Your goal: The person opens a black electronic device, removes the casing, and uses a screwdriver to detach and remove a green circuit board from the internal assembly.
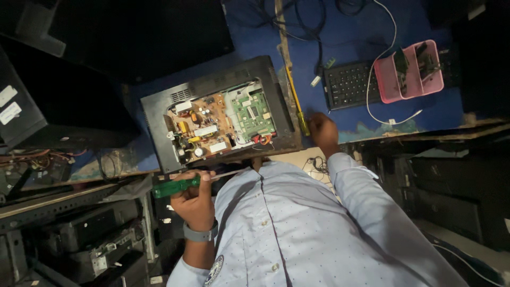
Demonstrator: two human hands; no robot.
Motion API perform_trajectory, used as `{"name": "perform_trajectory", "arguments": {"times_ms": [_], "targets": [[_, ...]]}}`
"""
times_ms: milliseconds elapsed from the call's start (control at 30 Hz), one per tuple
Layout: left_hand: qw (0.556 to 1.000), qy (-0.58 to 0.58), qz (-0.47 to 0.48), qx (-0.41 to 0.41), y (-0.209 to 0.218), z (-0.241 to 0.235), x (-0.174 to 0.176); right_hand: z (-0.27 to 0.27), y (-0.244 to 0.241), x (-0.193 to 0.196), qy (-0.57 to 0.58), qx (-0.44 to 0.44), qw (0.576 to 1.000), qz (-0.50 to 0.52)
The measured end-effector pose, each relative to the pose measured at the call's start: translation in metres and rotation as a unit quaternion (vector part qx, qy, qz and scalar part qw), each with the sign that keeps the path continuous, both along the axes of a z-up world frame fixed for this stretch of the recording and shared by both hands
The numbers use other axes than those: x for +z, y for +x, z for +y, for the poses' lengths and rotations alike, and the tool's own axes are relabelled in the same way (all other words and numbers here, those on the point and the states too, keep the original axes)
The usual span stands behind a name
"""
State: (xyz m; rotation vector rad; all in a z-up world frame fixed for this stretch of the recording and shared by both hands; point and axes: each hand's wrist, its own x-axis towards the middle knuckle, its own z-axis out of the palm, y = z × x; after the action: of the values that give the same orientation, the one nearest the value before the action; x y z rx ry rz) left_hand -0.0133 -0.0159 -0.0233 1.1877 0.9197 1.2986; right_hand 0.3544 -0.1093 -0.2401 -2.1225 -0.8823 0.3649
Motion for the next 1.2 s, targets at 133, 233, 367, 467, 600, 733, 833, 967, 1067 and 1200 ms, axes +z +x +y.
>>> {"name": "perform_trajectory", "arguments": {"times_ms": [133,233,367,467,600,733,833,967,1067,1200], "targets": [[1.0,0.012,-0.016,-0.001,-0.001,0.003,0.003,0.016,-0.003,0.009,-0.106,-0.039,0.994,0.009],[1.0,0.014,-0.006,0.001,-0.004,0.003,0.005,0.018,-0.004,0.01,-0.099,-0.034,0.994,-0.028],[1.0,-0.006,0.003,0.005,-0.005,0.002,0.006,0.003,-0.001,0.008,0.074,-0.056,0.994,0.049],[1.0,0.001,0.004,0.008,-0.003,0.003,0.008,-0.007,0.0,0.014,0.095,-0.078,0.991,0.052],[1.0,0.006,0.005,-0.006,0.004,0.005,0.013,-0.011,-0.006,0.034,0.212,-0.081,0.964,0.137],[0.998,0.017,-0.011,-0.067,0.024,0.01,0.028,-0.005,-0.023,0.094,0.208,-0.072,0.911,0.349],[0.979,0.155,0.058,-0.117,0.042,0.019,0.049,0.005,-0.043,0.157,0.193,0.021,0.93,0.311],[0.948,0.238,0.118,-0.174,0.068,0.034,0.085,0.015,-0.071,0.25,0.261,0.156,0.92,0.249],[0.929,0.259,0.165,-0.207,0.094,0.045,0.098,0.024,-0.077,0.31,0.288,0.249,0.911,0.16],[0.881,0.319,0.246,-0.248,0.112,0.054,0.095,0.044,-0.073,0.359,0.275,0.36,0.891,0.018]]}}
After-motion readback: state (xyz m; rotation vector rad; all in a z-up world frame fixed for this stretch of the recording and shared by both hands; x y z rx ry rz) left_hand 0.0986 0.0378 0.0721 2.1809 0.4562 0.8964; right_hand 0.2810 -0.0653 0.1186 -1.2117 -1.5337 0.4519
